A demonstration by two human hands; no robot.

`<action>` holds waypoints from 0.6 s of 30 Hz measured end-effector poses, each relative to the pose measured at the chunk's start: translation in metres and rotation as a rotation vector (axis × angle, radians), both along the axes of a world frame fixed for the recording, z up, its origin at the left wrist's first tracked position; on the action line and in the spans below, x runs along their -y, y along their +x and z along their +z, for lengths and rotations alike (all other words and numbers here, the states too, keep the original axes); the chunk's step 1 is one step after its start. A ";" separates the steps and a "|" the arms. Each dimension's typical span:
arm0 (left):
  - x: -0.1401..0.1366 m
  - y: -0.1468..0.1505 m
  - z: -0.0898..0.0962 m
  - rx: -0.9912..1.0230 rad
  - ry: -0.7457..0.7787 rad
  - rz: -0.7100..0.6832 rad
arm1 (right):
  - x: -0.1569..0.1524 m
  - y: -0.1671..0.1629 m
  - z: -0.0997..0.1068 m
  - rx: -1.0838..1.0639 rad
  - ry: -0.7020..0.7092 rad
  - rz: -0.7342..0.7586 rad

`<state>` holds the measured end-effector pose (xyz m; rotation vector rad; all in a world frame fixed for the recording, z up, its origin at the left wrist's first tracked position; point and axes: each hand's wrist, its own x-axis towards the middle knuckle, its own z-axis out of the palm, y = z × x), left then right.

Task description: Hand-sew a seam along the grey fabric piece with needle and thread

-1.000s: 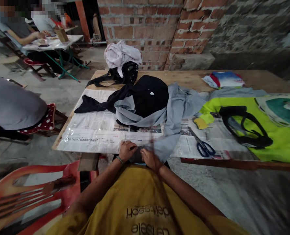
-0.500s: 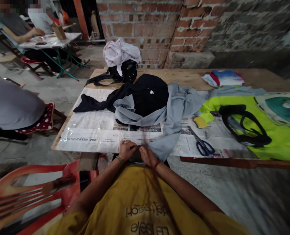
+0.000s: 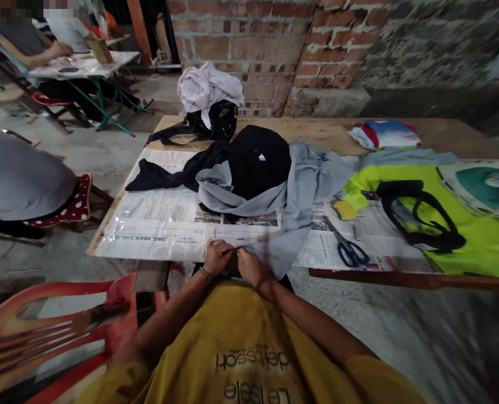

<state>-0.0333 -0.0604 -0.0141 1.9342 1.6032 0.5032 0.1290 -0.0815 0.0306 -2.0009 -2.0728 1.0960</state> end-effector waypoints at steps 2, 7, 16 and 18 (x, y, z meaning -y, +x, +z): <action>0.000 -0.001 -0.004 0.007 0.019 -0.009 | 0.000 -0.001 -0.001 0.007 0.014 -0.005; -0.001 -0.003 -0.011 0.043 0.103 -0.063 | 0.001 -0.002 -0.011 -0.011 0.076 -0.024; 0.001 -0.003 -0.022 0.103 0.183 -0.004 | 0.006 0.016 -0.030 -0.105 0.145 -0.053; 0.001 -0.004 -0.024 0.118 0.179 -0.015 | 0.006 0.019 -0.031 -0.138 0.135 -0.072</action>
